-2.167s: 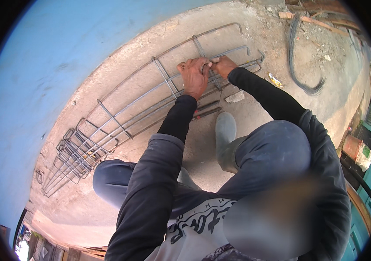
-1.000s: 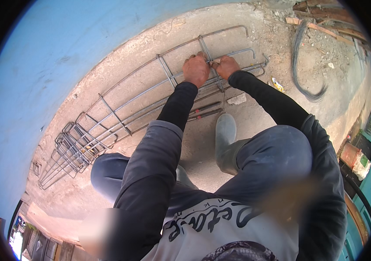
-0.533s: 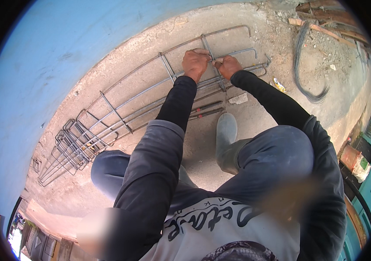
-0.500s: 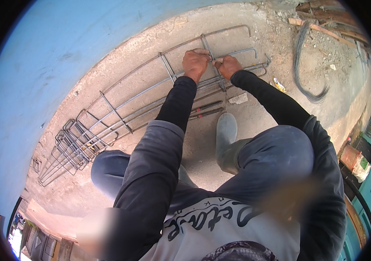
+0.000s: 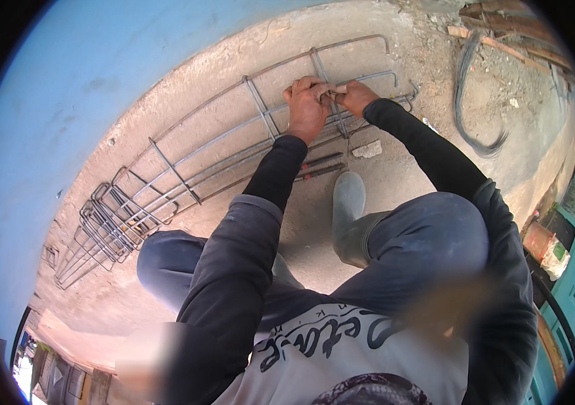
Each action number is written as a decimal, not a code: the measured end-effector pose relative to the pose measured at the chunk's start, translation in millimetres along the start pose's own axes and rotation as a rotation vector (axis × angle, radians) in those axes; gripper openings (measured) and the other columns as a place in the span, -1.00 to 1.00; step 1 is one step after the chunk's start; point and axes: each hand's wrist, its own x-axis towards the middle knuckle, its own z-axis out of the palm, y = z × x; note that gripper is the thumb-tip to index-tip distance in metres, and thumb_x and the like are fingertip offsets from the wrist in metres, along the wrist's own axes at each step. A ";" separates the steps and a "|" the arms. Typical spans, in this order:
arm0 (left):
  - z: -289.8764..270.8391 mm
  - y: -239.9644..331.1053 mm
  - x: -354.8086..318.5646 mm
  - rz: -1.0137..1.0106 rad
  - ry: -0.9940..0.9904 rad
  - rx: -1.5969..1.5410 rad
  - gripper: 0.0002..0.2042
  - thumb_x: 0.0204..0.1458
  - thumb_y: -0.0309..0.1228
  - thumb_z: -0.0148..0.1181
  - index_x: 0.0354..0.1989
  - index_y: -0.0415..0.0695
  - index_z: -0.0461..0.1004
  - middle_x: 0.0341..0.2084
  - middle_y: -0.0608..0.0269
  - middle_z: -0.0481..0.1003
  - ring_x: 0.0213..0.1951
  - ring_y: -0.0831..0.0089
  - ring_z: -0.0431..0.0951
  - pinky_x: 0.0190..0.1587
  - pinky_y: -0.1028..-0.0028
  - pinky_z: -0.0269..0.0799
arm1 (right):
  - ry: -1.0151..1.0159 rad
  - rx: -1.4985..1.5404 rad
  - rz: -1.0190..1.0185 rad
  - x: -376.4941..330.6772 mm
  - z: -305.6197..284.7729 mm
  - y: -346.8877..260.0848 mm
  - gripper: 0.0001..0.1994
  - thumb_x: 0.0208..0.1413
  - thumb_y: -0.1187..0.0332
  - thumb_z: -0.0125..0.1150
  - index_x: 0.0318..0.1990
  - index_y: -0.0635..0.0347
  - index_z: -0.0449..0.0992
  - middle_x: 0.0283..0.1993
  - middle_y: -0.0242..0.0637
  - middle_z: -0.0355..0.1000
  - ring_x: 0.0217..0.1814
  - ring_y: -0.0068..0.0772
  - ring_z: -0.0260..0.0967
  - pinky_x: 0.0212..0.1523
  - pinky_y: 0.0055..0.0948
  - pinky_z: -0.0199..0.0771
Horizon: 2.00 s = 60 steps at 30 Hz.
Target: The person sits on the ground and uses pliers to tie wire around a rebar cage structure. They then stand up, walk to a pile of wooden planks, and move several planks aside.
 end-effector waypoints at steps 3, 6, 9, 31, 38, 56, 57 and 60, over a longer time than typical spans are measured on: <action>-0.7 1.1 -1.7 0.015 0.051 0.049 -0.85 0.01 -0.47 0.26 -0.25 0.06 0.64 -0.31 0.33 0.57 -0.07 0.31 0.45 0.17 0.14 -0.07 | -0.208 0.383 0.289 -19.6 -17.7 -28.1 -0.73 0.25 0.22 0.03 -0.14 0.19 0.57 -0.35 -0.11 0.50 -0.40 -0.26 0.49 -0.25 -0.33 0.52; 3.8 0.4 -2.4 -0.008 0.041 0.048 -0.87 0.03 -0.45 0.26 -0.26 0.06 0.64 -0.30 0.34 0.57 -0.09 0.34 0.47 0.20 0.12 -0.12 | -0.192 0.767 0.293 -39.0 -11.5 -4.5 -0.74 0.26 0.25 0.05 -0.09 0.25 0.51 -0.36 -0.23 0.48 -0.40 -0.36 0.46 -0.23 -0.41 0.54; 3.9 7.7 -0.2 -0.012 0.037 0.048 -0.89 0.03 -0.43 0.26 -0.28 0.06 0.64 -0.30 0.33 0.58 -0.10 0.35 0.48 0.21 0.12 -0.14 | -0.090 0.974 0.280 -56.0 11.3 28.9 -0.71 0.27 0.24 0.07 -0.07 0.31 0.48 -0.36 -0.30 0.46 -0.41 -0.40 0.45 -0.22 -0.42 0.54; 8.4 1.9 -1.0 -0.094 0.044 0.044 -0.85 -0.02 -0.53 0.25 -0.36 0.04 0.68 -0.37 0.36 0.56 -0.11 0.35 0.46 0.21 0.06 -0.15 | -0.029 -0.348 -0.228 -47.6 -30.6 -8.4 -0.73 0.15 0.36 0.04 -0.04 0.19 0.56 -0.05 0.02 0.49 -0.05 0.12 0.42 0.03 -0.16 0.40; 5.5 5.3 -0.9 -0.152 0.086 -0.067 -0.66 -0.04 -0.58 0.25 -0.06 0.02 0.49 -0.36 0.34 0.61 -0.20 0.37 0.54 0.18 0.19 -0.12 | -0.023 -0.305 -0.178 -42.8 -32.7 -42.4 -0.82 0.12 0.35 0.09 -0.20 0.20 0.54 -0.24 0.01 0.50 -0.13 0.13 0.42 -0.06 -0.11 0.42; 7.6 9.4 0.5 -0.216 0.135 -0.108 -0.58 -0.07 -0.49 0.32 -0.02 -0.01 0.32 -0.43 0.42 0.57 -0.27 0.41 0.55 0.22 0.11 -0.22 | 0.204 -0.519 0.002 7.6 -54.2 -44.6 -0.76 0.18 0.24 0.00 -0.14 0.08 0.56 -0.16 -0.06 0.53 -0.08 0.04 0.49 -0.09 -0.11 0.51; 9.4 9.6 1.1 -0.225 0.120 -0.121 -0.60 -0.06 -0.49 0.32 -0.03 -0.01 0.33 -0.44 0.41 0.57 -0.28 0.40 0.55 0.21 0.11 -0.22 | 0.188 -0.506 0.020 8.8 -48.0 -29.7 -0.75 0.18 0.24 0.01 -0.13 0.08 0.56 -0.14 -0.05 0.53 -0.09 0.05 0.49 -0.09 -0.11 0.51; 14.1 13.3 2.6 -0.244 0.090 -0.151 -0.65 -0.04 -0.49 0.31 -0.07 -0.02 0.37 -0.45 0.39 0.58 -0.30 0.39 0.55 0.21 0.12 -0.22 | 0.185 -0.546 -0.030 4.2 -27.9 13.3 -0.75 0.15 0.23 0.03 -0.15 0.12 0.56 -0.19 -0.10 0.55 -0.17 -0.03 0.54 -0.13 -0.12 0.54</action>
